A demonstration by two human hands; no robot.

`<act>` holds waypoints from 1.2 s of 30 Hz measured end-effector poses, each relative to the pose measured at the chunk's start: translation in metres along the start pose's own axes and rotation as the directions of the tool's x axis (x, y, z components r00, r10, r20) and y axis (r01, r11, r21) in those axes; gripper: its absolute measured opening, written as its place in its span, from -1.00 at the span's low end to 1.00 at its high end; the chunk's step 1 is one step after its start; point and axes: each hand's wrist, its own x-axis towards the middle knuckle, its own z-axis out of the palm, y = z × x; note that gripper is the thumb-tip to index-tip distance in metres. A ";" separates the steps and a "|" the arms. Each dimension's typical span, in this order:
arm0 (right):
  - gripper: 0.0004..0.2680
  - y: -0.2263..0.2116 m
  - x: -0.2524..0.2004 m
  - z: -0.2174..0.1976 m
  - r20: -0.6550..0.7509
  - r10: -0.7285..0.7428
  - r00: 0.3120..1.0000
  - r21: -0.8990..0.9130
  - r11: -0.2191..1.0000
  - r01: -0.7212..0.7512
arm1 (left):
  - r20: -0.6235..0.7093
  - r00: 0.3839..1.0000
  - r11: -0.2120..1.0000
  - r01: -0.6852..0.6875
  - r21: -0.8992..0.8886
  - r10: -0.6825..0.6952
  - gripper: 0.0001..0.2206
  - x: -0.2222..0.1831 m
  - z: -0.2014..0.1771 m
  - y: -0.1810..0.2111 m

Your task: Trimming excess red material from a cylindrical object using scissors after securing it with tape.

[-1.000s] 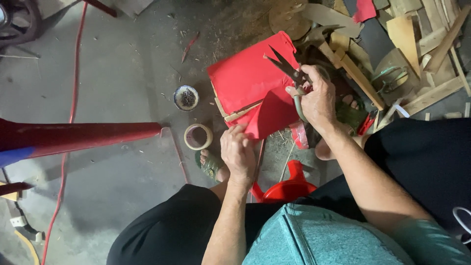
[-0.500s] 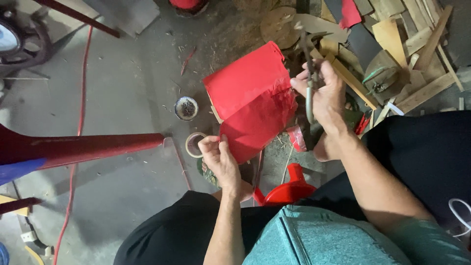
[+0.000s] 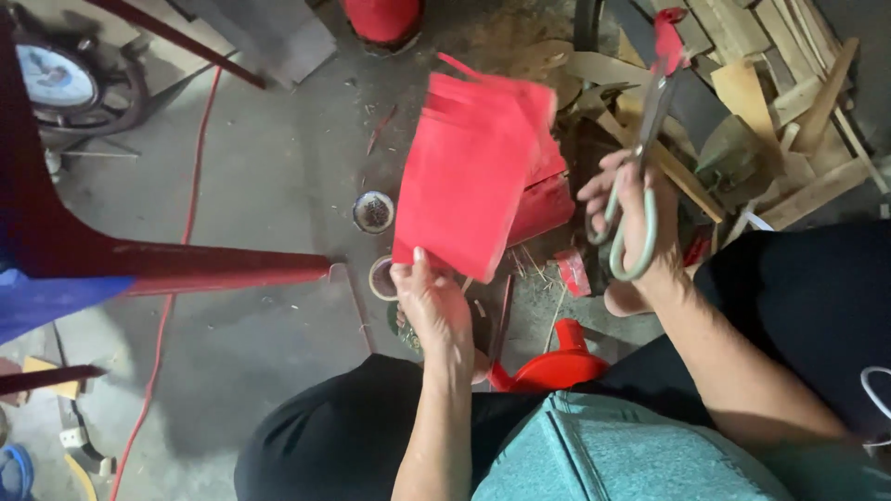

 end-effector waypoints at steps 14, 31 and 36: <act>-0.31 0.000 -0.054 0.008 0.410 0.028 0.912 -0.038 0.999 -0.014 | -0.008 0.932 0.931 0.362 -0.052 -0.363 -0.81 0.005 0.009 -0.044; -0.32 0.034 -0.087 -0.016 0.576 0.422 0.700 -0.302 0.906 -0.298 | -0.039 0.990 0.990 0.139 0.032 -0.138 -0.78 -0.001 0.020 -0.056; -0.13 0.079 -0.100 -0.016 0.511 0.479 0.714 -0.246 0.877 -0.412 | 0.021 0.975 0.957 0.214 0.198 -0.222 -0.64 -0.011 0.024 -0.060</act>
